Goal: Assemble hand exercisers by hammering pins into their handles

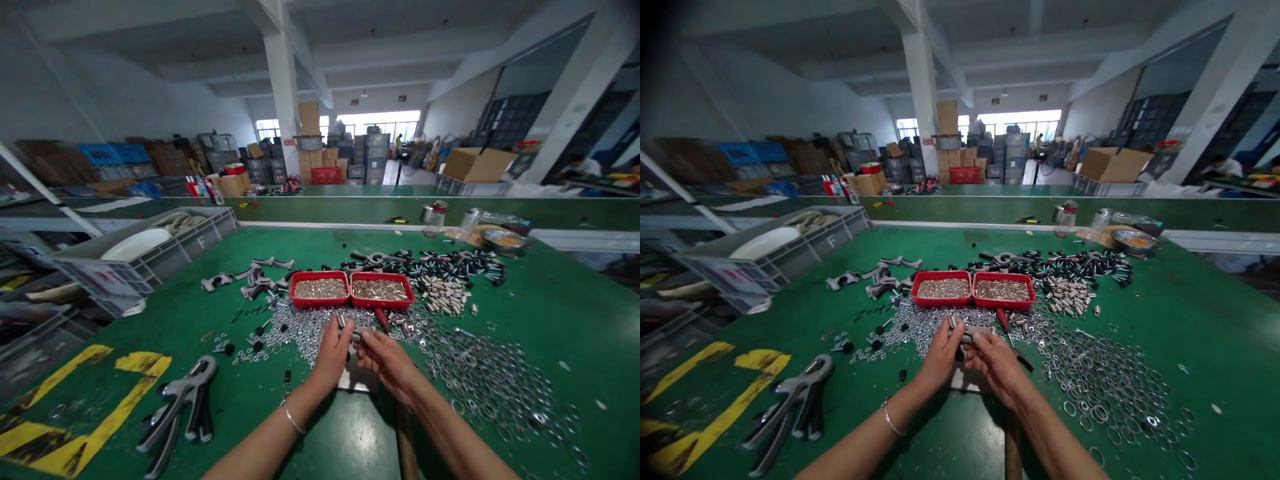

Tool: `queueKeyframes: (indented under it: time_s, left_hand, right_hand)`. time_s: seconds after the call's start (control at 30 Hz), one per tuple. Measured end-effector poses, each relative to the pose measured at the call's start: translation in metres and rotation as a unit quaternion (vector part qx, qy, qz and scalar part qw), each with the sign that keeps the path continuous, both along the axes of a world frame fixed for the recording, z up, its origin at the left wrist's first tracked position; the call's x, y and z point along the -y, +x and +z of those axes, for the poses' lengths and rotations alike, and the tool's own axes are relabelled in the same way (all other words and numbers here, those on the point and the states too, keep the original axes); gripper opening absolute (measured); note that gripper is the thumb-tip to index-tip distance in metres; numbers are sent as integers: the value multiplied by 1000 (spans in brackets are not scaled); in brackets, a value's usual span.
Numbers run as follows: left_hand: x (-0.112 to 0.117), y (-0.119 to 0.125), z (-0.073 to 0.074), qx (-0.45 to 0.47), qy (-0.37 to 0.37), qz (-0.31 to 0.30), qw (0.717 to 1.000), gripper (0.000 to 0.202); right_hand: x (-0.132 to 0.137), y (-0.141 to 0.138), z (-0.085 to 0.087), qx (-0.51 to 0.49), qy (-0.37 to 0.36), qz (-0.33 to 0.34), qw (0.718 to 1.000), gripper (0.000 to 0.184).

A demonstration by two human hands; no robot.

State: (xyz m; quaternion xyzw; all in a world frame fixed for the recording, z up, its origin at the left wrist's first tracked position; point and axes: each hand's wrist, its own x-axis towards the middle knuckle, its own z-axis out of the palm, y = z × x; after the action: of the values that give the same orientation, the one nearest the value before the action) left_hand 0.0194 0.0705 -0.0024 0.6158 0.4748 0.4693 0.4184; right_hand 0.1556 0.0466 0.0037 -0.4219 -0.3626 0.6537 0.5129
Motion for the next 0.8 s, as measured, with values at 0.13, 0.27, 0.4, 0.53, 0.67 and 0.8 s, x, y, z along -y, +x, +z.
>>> queueKeyframes:
  time_s: [0.13,0.27,0.4,0.53,0.67,0.8]
  left_hand:
    - [4,-2,-2,-11,-22,3,1000,27]
    - [11,-1,6,22,-27,-7,999,26]
    - [17,-4,16,30,-27,-1,999,28]
    - [13,-7,14,24,-31,17,999,28]
    - [-1,-3,4,65,-78,24,995,31]
    - [-20,-7,-1,131,-111,51,984,37]
  right_hand:
    - [5,-1,-5,15,19,-1,1000,34]
    - [16,0,-3,190,133,-54,971,23]
    - [22,1,0,340,246,-77,904,11]
    - [12,-1,2,335,213,-37,917,12]
    - [-3,7,0,435,306,16,847,23]
    - [-30,57,-3,599,312,96,731,41]
